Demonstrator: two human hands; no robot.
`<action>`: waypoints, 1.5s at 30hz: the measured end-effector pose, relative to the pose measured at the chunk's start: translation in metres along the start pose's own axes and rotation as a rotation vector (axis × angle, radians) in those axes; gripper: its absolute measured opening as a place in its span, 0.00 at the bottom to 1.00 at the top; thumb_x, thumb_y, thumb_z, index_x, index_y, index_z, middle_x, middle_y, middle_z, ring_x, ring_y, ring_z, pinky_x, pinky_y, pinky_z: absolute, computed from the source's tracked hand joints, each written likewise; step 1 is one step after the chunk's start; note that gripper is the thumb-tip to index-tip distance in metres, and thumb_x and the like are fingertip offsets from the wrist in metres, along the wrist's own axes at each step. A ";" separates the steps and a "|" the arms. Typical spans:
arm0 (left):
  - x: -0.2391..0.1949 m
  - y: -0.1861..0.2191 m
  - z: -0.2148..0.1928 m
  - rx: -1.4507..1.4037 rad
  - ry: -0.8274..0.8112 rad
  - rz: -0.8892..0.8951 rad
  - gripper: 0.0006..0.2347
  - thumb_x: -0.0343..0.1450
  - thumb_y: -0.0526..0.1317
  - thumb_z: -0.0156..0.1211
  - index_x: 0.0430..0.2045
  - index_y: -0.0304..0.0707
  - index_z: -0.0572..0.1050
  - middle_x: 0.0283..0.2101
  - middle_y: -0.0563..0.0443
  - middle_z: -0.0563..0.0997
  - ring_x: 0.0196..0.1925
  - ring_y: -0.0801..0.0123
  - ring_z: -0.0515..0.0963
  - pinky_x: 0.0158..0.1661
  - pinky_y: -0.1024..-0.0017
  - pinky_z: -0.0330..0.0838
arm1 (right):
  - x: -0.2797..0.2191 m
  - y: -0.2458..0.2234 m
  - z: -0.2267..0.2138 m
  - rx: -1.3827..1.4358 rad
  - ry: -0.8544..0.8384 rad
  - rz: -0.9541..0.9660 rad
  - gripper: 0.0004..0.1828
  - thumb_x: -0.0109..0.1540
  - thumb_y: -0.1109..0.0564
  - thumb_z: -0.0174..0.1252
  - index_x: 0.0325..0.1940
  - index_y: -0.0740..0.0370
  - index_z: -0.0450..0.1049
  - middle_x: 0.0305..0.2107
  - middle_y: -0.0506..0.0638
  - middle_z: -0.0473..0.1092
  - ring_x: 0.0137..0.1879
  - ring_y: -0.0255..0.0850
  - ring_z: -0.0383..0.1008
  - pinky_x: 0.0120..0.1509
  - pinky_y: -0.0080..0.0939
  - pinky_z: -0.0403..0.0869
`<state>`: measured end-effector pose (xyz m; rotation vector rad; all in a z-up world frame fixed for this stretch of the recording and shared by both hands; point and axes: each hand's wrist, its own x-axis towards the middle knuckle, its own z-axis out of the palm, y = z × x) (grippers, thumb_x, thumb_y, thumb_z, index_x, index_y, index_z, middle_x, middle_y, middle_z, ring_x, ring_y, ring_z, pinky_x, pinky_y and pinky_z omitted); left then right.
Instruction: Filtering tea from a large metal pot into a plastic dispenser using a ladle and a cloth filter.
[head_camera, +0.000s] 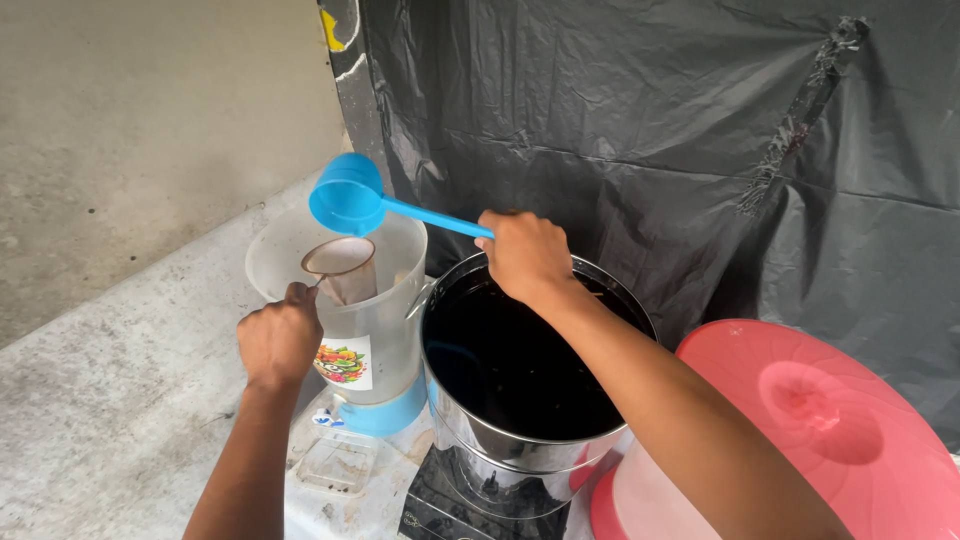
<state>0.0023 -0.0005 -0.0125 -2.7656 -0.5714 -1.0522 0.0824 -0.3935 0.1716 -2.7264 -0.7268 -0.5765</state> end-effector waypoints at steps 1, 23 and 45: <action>0.000 0.000 0.002 -0.001 0.000 0.002 0.13 0.91 0.53 0.52 0.46 0.54 0.82 0.23 0.45 0.88 0.31 0.45 0.95 0.40 0.48 0.89 | -0.002 0.001 -0.008 0.000 0.000 0.003 0.17 0.77 0.48 0.63 0.69 0.47 0.86 0.46 0.56 0.85 0.44 0.66 0.91 0.51 0.67 0.88; -0.005 -0.007 0.008 0.084 0.106 0.024 0.12 0.91 0.55 0.56 0.45 0.59 0.81 0.20 0.52 0.86 0.28 0.52 0.93 0.38 0.55 0.87 | -0.060 0.060 -0.189 0.103 -0.316 0.283 0.25 0.67 0.43 0.65 0.58 0.60 0.94 0.50 0.65 0.90 0.68 0.67 0.86 0.76 0.69 0.79; 0.002 -0.012 0.020 0.090 0.106 0.033 0.13 0.94 0.55 0.54 0.46 0.58 0.81 0.20 0.53 0.85 0.27 0.54 0.93 0.39 0.57 0.87 | -0.126 0.098 -0.149 -0.253 -0.344 0.338 0.17 0.70 0.43 0.72 0.63 0.25 0.93 0.57 0.43 0.90 0.67 0.55 0.90 0.71 0.64 0.86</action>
